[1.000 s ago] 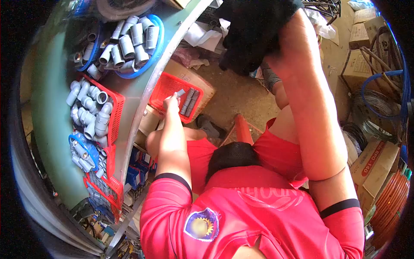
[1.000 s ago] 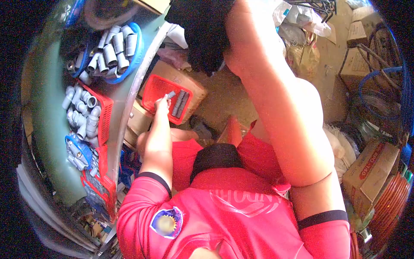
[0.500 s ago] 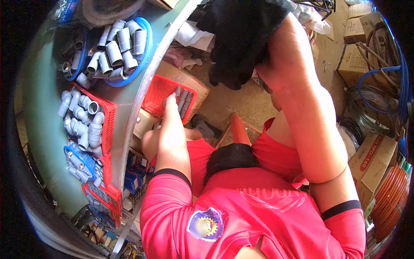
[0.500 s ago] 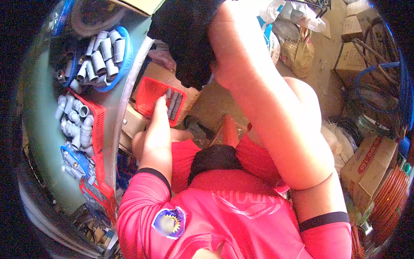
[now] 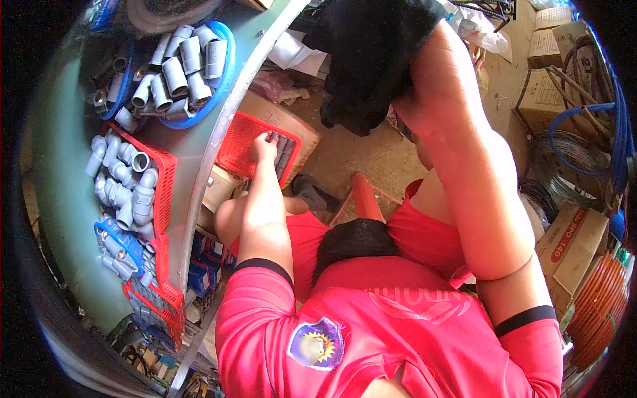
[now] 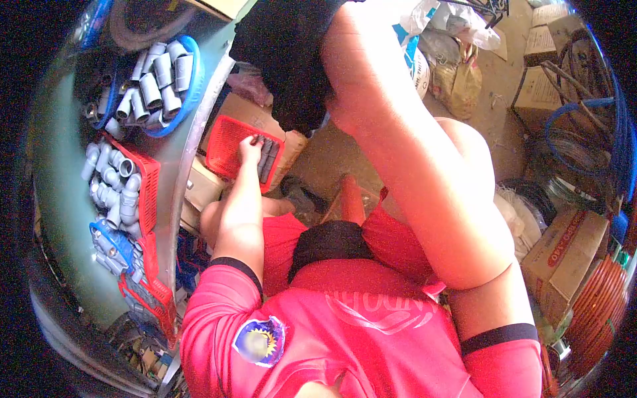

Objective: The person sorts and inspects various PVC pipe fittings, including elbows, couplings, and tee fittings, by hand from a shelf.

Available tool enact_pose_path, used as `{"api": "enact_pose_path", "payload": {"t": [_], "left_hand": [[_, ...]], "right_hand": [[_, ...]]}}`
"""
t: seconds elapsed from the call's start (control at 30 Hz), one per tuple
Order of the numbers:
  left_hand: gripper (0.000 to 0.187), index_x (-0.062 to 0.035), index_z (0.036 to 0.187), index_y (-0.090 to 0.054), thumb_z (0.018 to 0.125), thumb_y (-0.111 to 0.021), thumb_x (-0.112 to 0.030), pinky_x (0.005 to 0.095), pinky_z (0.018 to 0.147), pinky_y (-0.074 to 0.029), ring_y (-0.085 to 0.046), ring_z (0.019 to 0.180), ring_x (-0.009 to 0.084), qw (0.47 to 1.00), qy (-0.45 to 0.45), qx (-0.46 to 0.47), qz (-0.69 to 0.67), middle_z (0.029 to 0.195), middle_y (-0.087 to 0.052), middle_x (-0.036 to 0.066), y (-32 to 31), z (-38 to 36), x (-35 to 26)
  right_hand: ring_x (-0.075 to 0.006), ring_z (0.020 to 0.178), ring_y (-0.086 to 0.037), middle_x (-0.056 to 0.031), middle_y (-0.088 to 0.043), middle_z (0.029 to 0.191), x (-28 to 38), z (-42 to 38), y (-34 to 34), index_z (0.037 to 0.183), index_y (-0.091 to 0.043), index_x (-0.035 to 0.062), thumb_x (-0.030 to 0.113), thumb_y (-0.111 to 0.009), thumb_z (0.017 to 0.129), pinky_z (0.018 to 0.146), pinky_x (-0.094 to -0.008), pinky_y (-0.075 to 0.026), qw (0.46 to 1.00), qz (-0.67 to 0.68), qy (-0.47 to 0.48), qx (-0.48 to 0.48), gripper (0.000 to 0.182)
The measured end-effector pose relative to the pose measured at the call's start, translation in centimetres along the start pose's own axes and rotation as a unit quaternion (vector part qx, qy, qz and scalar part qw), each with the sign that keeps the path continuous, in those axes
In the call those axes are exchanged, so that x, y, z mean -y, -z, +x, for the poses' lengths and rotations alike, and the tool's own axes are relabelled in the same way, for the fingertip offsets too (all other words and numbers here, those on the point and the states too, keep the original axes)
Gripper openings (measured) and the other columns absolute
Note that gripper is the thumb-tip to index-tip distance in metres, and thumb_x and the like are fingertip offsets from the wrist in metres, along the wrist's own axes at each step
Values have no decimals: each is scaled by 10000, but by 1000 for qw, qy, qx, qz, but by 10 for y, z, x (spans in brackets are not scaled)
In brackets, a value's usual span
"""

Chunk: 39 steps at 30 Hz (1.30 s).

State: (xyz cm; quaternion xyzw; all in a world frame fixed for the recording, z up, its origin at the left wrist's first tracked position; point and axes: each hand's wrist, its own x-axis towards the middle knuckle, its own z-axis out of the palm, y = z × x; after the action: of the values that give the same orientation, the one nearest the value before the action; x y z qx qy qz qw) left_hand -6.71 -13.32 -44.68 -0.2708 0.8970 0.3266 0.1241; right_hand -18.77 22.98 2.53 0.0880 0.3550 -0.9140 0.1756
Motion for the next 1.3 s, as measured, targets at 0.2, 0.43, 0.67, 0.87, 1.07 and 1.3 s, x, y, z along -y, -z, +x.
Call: {"api": "enact_pose_path", "payload": {"t": [0.2,0.43,0.67,0.87,1.07,1.3], "left_hand": [[318,-56,1111,-720,823,-765,-183,367,844,-524,-710,968,261,1000,-7,6,2,1021,-739,140,6,-4,-7],[256,-49,1032,-725,859,-718,-238,396,800,-523,-711,908,304,1000,-2,-18,-22,961,-737,156,8,-9,-14],[298,-50,1030,-717,918,-620,-309,436,801,-518,-685,939,371,998,31,-41,44,988,-715,198,17,-11,-23],[328,-35,1118,-709,927,-622,-288,401,875,-528,-690,1006,320,998,10,-58,-17,1071,-713,197,40,-24,-44],[366,-12,1199,-662,893,-684,-211,363,852,-549,-694,919,242,985,-110,-58,-122,995,-725,163,75,-53,-91],[333,-34,1204,-656,928,-677,-219,322,858,-526,-669,931,180,964,-227,63,-125,1014,-719,112,164,-194,-164]], "right_hand": [[-198,841,-667,-82,-695,946,-1,1,0,1067,-657,54,327,-605,943,763,-355,-529,1000,-2,-1,3,305],[-195,869,-669,-79,-698,966,-3,0,-2,1074,-659,59,343,-601,944,796,-362,-529,1000,-4,-8,5,317],[-192,897,-670,-75,-700,985,-3,4,-1,1081,-662,64,358,-598,946,829,-368,-529,1000,-7,-12,10,330],[-189,921,-672,-72,-702,1002,-11,34,9,1087,-664,69,372,-594,947,858,-373,-529,1000,-12,-13,15,341],[-205,950,-658,-50,-704,1020,-21,40,-33,1072,-665,82,271,-490,980,899,-369,-508,997,-73,27,29,274],[-229,913,-645,-117,-657,1019,-41,3,-49,1289,-563,60,-88,-519,733,829,-324,-508,878,-449,80,148,578]]}}
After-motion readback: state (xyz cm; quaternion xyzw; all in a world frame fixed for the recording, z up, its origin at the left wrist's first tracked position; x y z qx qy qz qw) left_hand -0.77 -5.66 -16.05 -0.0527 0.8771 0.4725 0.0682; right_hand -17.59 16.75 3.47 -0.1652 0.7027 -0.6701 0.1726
